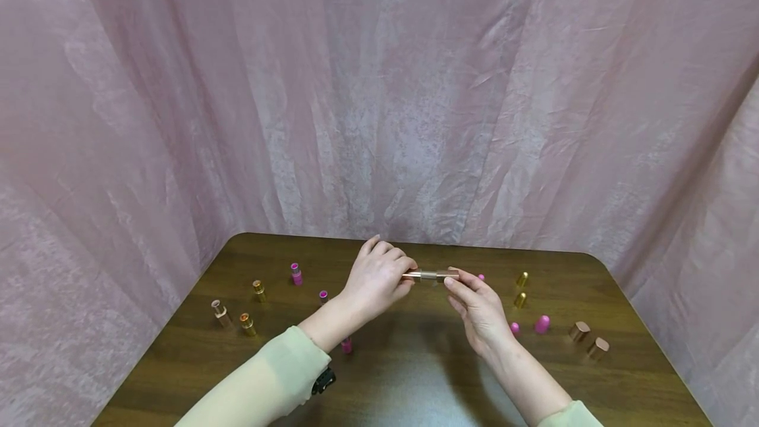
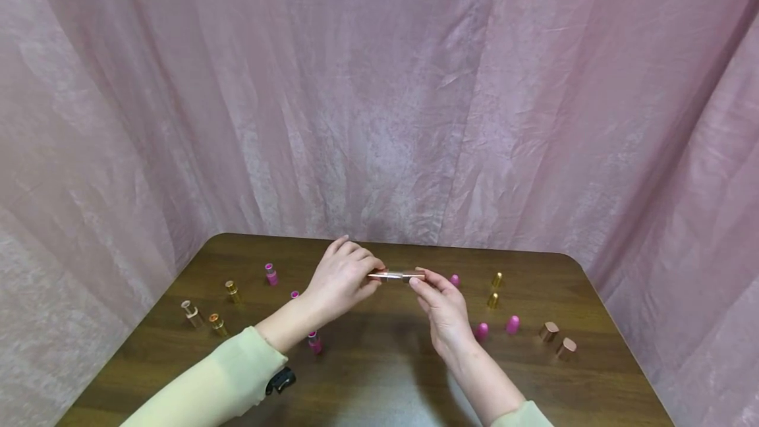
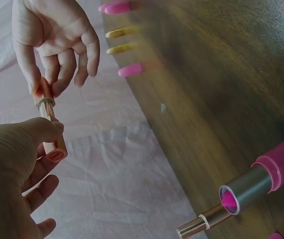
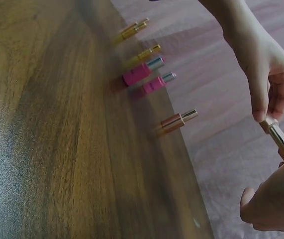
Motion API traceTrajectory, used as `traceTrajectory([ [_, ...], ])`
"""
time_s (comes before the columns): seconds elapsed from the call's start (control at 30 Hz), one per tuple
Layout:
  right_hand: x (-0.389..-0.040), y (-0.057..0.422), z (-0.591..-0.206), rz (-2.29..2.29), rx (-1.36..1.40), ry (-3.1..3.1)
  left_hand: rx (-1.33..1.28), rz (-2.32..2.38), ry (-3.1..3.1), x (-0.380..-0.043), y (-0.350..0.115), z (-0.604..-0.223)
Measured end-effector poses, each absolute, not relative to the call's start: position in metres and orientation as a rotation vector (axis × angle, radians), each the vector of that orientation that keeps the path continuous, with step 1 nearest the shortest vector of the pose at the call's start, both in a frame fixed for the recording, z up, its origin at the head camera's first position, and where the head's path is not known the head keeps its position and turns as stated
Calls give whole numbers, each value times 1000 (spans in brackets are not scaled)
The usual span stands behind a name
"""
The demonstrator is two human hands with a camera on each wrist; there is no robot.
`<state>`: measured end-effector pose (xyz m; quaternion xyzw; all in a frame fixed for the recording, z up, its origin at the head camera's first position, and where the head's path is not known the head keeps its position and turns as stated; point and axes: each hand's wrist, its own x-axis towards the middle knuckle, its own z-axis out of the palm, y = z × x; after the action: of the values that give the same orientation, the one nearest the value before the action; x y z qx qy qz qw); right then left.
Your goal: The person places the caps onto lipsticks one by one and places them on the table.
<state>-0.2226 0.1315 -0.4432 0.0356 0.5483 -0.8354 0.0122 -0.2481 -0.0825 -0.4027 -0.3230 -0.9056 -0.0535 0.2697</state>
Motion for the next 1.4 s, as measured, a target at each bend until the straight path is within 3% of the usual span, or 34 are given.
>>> traceTrajectory([
  [0.97, -223, 120, -449, -2613, -87, 1706, -944, -166, -2425, -248, -81, -406],
  [1.2, -228, 127, -432, -2446, -133, 1970, -906, -263, -2551, -252, -75, -401],
  [1.4, -238, 139, -413, -2213, -367, 2257, -858, -582, -2760, -263, -67, -389],
])
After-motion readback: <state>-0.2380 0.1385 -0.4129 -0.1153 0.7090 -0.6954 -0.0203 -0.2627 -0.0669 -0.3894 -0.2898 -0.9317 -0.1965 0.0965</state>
